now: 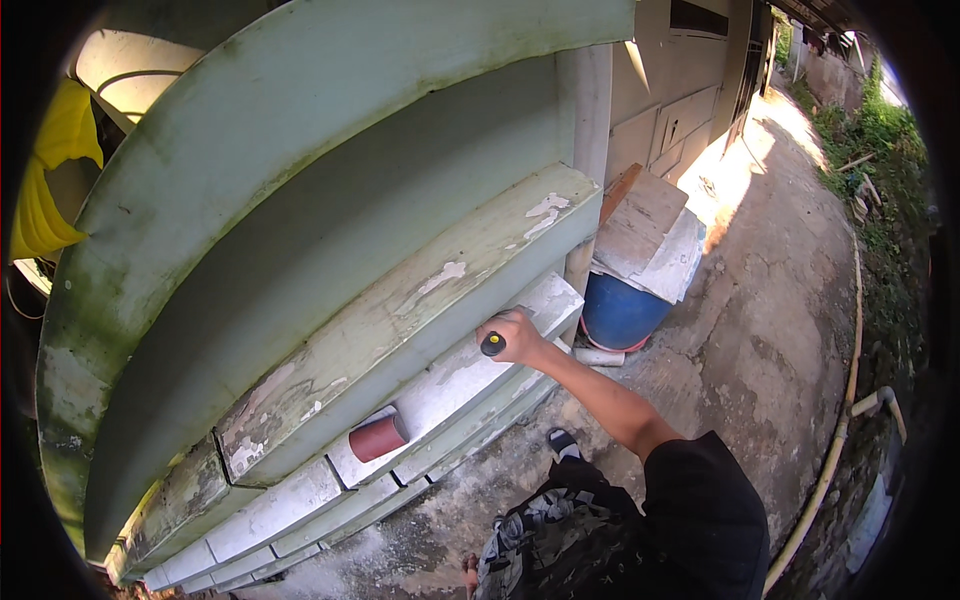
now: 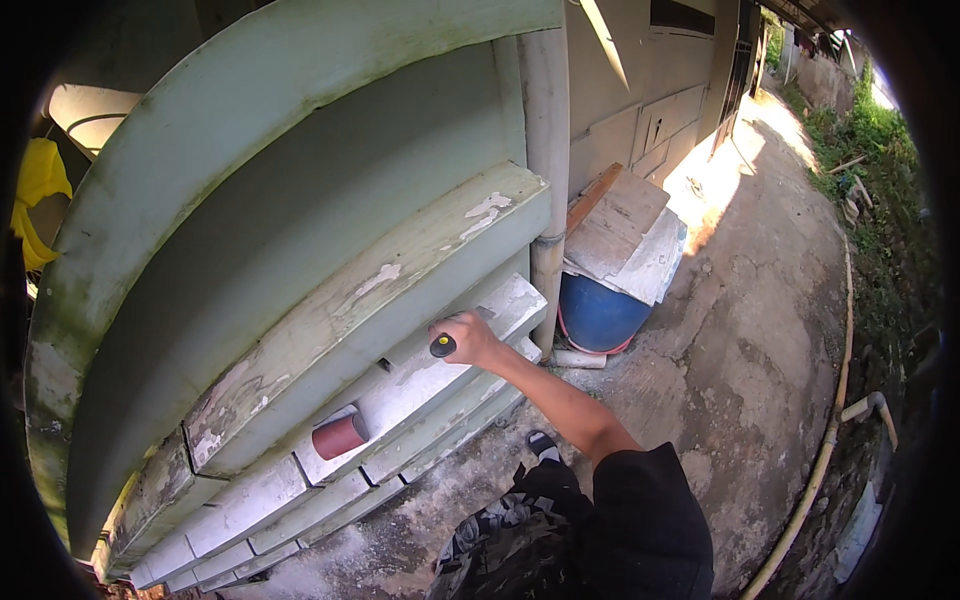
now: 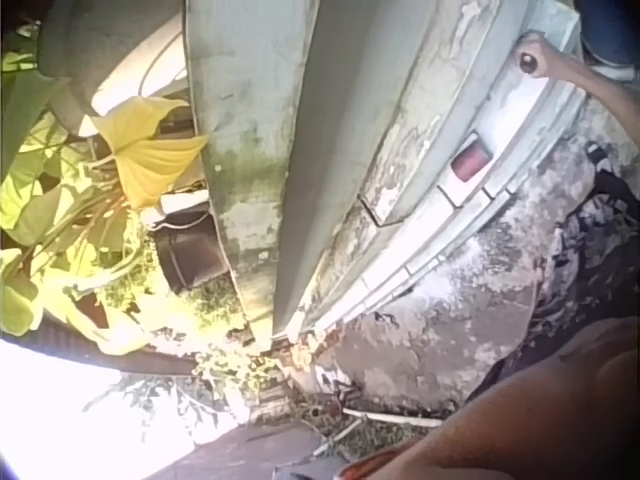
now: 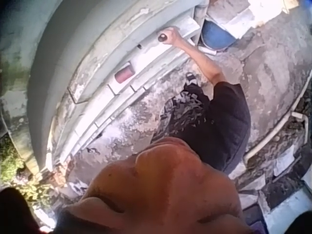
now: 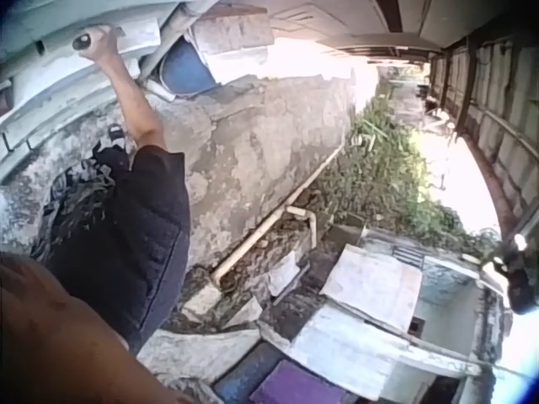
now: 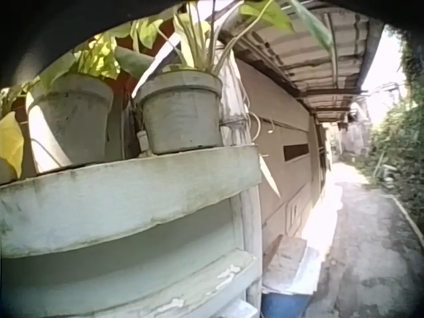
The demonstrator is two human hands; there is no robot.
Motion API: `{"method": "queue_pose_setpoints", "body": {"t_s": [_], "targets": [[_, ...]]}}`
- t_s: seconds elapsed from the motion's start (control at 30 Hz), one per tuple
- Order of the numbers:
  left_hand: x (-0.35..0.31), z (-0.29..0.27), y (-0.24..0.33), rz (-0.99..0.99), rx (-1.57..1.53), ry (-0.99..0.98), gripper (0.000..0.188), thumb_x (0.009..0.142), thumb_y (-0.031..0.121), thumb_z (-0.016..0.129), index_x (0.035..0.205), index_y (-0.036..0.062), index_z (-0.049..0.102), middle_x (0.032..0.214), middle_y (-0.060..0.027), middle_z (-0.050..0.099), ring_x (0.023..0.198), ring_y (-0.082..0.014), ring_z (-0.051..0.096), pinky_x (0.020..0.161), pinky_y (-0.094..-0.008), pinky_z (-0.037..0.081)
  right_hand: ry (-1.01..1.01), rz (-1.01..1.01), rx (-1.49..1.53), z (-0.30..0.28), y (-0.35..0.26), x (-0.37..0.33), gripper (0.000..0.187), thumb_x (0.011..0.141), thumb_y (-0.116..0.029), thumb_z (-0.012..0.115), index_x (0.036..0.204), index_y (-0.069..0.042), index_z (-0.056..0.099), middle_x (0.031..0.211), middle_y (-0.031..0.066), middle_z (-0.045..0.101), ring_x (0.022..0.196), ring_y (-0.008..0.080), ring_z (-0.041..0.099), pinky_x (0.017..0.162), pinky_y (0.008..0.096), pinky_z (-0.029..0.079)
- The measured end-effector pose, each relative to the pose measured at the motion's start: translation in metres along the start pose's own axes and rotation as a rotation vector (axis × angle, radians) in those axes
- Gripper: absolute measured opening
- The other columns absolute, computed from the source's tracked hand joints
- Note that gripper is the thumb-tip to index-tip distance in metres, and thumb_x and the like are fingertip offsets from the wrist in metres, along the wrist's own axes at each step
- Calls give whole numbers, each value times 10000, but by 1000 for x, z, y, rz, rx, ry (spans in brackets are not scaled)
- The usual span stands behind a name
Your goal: The recorder is using a putty knife to scrape old paint from a concrete ledge and then uses a sanding block to smooth the surface.
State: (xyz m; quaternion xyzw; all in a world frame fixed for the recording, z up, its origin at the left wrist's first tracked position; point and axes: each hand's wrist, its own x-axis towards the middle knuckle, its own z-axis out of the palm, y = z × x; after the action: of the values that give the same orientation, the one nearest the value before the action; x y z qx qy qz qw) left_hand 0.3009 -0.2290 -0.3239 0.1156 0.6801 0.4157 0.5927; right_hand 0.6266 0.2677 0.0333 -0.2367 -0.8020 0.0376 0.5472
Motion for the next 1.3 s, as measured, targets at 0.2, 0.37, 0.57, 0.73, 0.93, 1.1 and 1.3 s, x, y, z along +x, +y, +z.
{"method": "queue_pose_setpoints", "body": {"t_s": [0.2, 0.37, 0.57, 0.73, 0.93, 1.1, 1.3], "targets": [[29, 30, 55, 67, 52, -42, 466, 1022, 499, 512, 1269, 104, 534, 1058, -173, 700, 826, -294, 666, 690, -382, 537, -15, 8, -91, -3, 16, -9, 269, 734, -52, 720, 593, -92, 495, 531, 98, 548, 504, 291, 608, 501, 410, 475], [38, 20, 44, 72, 86, -39, 459, 1024, 494, 512, 1262, 103, 535, 1055, -171, 700, 820, -291, 665, 683, -381, 535, -61, -13, -50, 3, -8, 2, 194, 615, -55, 759, 641, -106, 574, 627, 63, 630, 593, 281, 648, 543, 404, 504], [53, 25, 66, 94, 137, -44, 450, 1025, 489, 512, 1255, 103, 536, 1050, -169, 700, 813, -287, 664, 675, -381, 534, -157, -42, 76, -6, -14, 11, 166, 621, -36, 741, 653, -96, 590, 605, 66, 623, 566, 296, 637, 514, 393, 497], [72, 41, 99, 139, 183, -65, 443, 1026, 484, 511, 1249, 102, 537, 1047, -167, 700, 806, -283, 663, 668, -381, 533, -71, 122, -168, -41, 39, 1, 142, 632, -71, 737, 670, -125, 612, 628, 58, 648, 630, 276, 676, 581, 399, 522], [77, 62, 107, 143, 238, -92, 434, 1028, 479, 511, 1242, 101, 538, 1042, -164, 700, 799, -279, 662, 659, -380, 531, -205, 84, -118, -63, 63, -19, 106, 671, -57, 729, 667, -85, 627, 625, 102, 634, 597, 310, 651, 564, 401, 517], [90, 58, 97, 141, 259, -64, 427, 1029, 474, 511, 1235, 101, 539, 1038, -162, 700, 793, -276, 661, 652, -380, 530, -178, 23, 26, -54, 31, -3, 86, 670, -21, 711, 680, -61, 635, 593, 117, 612, 545, 350, 616, 525, 409, 494], [33, 28, -17, 35, 214, 58, 419, 1030, 468, 510, 1228, 100, 540, 1034, -160, 700, 785, -272, 660, 644, -380, 529, -29, 54, -21, -50, 39, 30, 181, 738, -33, 729, 641, -61, 578, 608, 103, 617, 579, 309, 635, 557, 411, 491]]}}
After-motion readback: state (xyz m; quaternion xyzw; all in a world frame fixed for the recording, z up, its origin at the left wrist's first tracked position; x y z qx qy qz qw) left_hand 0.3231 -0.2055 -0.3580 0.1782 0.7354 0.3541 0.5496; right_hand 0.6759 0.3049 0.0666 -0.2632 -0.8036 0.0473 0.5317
